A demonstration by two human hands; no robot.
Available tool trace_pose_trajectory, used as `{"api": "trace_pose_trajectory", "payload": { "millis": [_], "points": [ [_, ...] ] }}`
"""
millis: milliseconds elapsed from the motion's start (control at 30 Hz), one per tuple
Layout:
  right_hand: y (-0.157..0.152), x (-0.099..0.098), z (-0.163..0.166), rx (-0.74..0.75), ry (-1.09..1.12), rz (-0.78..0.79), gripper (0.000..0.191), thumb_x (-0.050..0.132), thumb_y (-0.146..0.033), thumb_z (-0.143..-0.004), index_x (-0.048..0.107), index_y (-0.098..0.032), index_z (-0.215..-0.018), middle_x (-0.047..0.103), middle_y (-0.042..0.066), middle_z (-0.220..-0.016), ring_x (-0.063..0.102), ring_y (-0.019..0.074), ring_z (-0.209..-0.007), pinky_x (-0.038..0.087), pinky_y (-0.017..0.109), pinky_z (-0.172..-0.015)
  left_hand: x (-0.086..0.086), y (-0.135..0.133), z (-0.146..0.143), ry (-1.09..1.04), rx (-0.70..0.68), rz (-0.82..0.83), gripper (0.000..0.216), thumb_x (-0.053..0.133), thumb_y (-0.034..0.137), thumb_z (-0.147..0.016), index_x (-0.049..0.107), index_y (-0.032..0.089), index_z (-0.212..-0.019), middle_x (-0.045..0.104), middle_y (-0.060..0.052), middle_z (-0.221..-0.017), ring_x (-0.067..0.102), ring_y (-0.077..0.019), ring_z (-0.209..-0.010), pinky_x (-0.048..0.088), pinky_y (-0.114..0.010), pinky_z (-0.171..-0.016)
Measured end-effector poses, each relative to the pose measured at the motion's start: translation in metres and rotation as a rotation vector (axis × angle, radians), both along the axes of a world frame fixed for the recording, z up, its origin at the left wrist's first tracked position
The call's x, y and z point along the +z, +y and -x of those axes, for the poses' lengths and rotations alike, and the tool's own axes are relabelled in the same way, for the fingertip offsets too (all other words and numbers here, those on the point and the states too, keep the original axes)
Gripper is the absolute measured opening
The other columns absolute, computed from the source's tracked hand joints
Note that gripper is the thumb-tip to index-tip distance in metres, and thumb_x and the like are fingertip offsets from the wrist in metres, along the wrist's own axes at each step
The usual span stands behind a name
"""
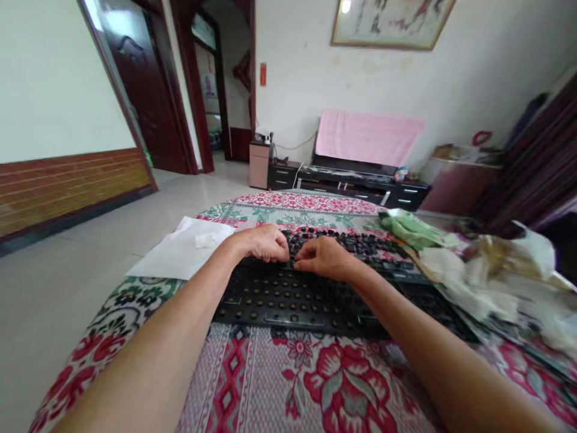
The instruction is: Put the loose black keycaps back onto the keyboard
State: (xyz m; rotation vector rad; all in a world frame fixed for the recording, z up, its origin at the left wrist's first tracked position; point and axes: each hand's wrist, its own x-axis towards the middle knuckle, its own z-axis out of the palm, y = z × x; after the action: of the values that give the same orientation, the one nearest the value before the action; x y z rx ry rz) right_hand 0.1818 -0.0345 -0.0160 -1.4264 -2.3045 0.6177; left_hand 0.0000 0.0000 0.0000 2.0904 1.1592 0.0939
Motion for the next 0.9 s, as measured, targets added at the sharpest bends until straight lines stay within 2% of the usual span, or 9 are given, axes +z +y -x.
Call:
{"api": "trace_pose_trajectory", "payload": {
  "millis": [367,900],
  "points": [
    [0.004,0.000,-0.002,0.036,-0.043,0.011,0.019,0.060,-0.030,-0.062,0.067,-0.014,-0.069,0.058,-0.003,-0.055,0.045,0.0070,-0.050,0.031,0.018,-0.047,-0.003,-0.006,-0.016,0.033,-0.012,-0.166,0.026,0.055,0.034,-0.056,0.063,0.017,-0.074,0.058,0.001,-0.063,0.050,-0.0107,-0.056,0.036,-0.020,-0.049],
    [0.004,-0.001,-0.002,0.000,-0.047,-0.024,0.018,0.061,-0.030,-0.060,0.067,-0.015,-0.067,0.057,-0.004,-0.054,0.044,0.0062,-0.049,0.031,0.017,-0.047,-0.004,-0.008,-0.018,0.088,0.013,-0.208,0.025,0.055,0.034,-0.055,0.063,0.018,-0.072,0.058,0.002,-0.062,0.049,-0.0103,-0.056,0.034,-0.019,-0.048]
  ]
}}
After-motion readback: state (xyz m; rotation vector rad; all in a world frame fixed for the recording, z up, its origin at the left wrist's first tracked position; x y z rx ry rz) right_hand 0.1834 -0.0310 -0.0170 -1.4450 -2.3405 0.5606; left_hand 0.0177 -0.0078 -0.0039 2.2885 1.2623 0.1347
